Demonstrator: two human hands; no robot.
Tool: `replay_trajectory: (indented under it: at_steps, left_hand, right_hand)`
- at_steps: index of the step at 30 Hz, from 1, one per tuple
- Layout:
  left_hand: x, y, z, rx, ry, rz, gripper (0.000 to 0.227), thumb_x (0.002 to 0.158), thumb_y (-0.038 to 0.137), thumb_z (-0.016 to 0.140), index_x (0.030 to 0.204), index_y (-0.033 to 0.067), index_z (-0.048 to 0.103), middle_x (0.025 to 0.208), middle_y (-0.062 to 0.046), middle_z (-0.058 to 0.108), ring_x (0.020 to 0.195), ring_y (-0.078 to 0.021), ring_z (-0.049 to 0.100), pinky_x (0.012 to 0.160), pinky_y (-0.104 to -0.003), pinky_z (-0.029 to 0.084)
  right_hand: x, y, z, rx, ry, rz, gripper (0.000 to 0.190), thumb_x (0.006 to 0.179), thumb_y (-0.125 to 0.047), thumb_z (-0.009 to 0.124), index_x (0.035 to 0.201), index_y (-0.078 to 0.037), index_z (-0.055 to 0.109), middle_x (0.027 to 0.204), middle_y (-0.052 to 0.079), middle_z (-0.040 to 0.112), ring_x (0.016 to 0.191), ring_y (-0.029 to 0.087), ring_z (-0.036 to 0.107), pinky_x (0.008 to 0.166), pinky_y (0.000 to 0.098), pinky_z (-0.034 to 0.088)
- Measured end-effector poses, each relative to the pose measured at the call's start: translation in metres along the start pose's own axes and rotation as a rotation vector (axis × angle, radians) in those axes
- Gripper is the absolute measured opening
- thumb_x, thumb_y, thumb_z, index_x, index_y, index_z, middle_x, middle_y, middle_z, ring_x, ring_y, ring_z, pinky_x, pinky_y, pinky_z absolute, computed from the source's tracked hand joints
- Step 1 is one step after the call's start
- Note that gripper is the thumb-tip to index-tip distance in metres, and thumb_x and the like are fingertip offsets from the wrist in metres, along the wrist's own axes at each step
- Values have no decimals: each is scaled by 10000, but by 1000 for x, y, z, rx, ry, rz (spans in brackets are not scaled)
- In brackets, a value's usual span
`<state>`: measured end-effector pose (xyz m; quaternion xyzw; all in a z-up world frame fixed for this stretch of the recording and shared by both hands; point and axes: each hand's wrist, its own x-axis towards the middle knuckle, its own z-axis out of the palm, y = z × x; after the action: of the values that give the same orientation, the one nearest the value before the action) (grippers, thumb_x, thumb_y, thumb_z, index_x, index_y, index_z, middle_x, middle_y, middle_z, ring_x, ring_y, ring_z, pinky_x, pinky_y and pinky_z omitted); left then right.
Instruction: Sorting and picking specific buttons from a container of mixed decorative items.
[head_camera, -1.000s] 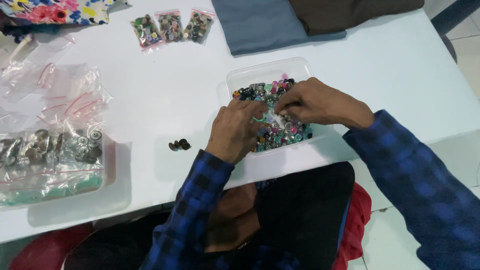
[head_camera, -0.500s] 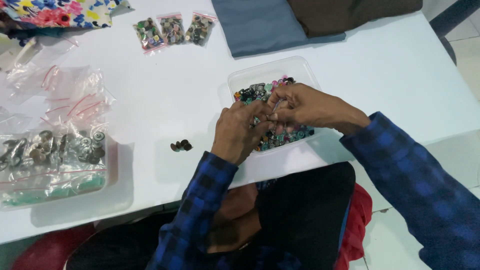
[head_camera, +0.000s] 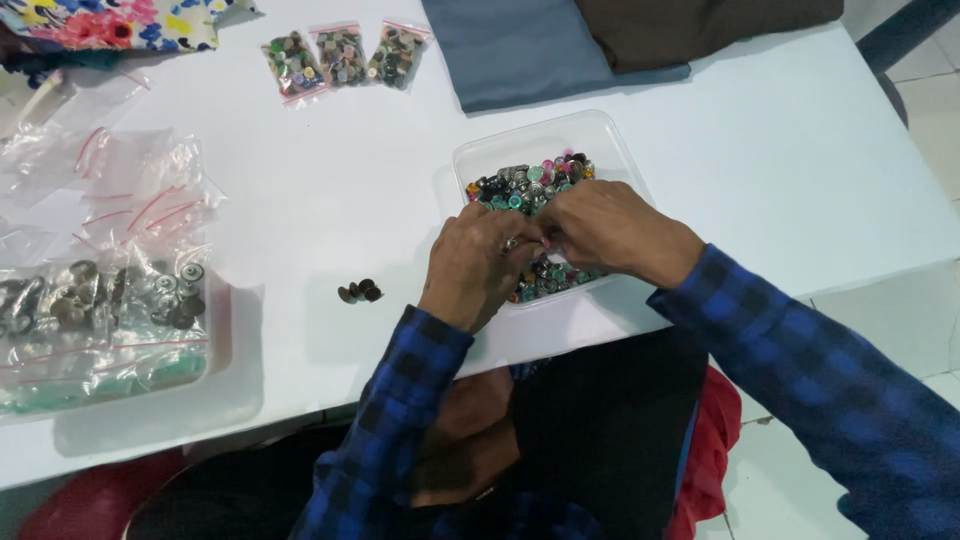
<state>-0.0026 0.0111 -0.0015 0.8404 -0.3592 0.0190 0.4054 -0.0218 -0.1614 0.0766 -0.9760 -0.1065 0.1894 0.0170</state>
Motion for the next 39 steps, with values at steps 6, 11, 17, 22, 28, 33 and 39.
replay_trajectory:
  at_steps: [6, 11, 17, 22, 28, 33, 39]
  left_hand:
    - [-1, 0, -1, -3, -39, -40, 124, 897, 208, 722, 1010, 255, 741, 862, 6, 722, 1009, -280, 642, 903, -412, 502]
    - [-1, -2, 3, -3, 15, -1, 128, 884, 190, 737, 995, 254, 728, 850, 6, 713, 984, -294, 643, 859, -431, 522]
    - [-3, -9, 10, 25, 28, 15, 130, 871, 214, 747, 989, 263, 719, 856, 18, 710, 1002, -285, 639, 855, -437, 526]
    - [-2, -8, 8, -3, 11, -11, 114, 890, 237, 722, 999, 269, 704, 872, 30, 703, 1041, -267, 627, 885, -424, 509]
    - [-4, -7, 8, -17, 2, -26, 104, 896, 246, 715, 999, 251, 699, 905, 35, 713, 1058, -258, 625, 893, -420, 502]
    - [-4, -5, 6, -16, -5, -17, 90, 926, 260, 686, 1015, 272, 692, 881, 40, 689, 1058, -255, 615, 892, -416, 503]
    - [-3, -5, 5, 0, -21, -24, 107, 915, 236, 697, 1020, 258, 697, 859, 32, 691, 1035, -274, 622, 883, -425, 512]
  right_hand:
    - [5, 21, -1, 190, 29, -6, 212, 909, -126, 613, 1006, -24, 771, 867, 242, 766, 880, 471, 734, 763, 531, 590]
    - [-8, 1, -10, 104, -35, -2, 198, 883, -113, 652, 1020, -16, 757, 872, 218, 760, 850, 426, 749, 712, 487, 601]
    - [-6, -5, -7, 30, -25, -38, 202, 869, -72, 645, 1022, 28, 731, 846, 248, 749, 827, 448, 745, 684, 507, 603]
    - [-3, 13, -18, 250, -48, 16, 222, 869, -89, 629, 1033, 9, 743, 847, 223, 748, 813, 413, 753, 685, 479, 602]
    - [-16, 15, -28, 714, 22, 79, 199, 845, -18, 644, 994, 42, 760, 835, 255, 766, 767, 347, 763, 714, 447, 627]
    - [-11, 37, -13, 1183, 24, -65, 286, 844, 114, 632, 1120, 128, 702, 888, 272, 739, 767, 289, 758, 699, 370, 665]
    - [-14, 39, -14, 1230, 66, -120, 296, 866, 97, 620, 1155, 114, 685, 949, 269, 742, 792, 281, 760, 698, 359, 677]
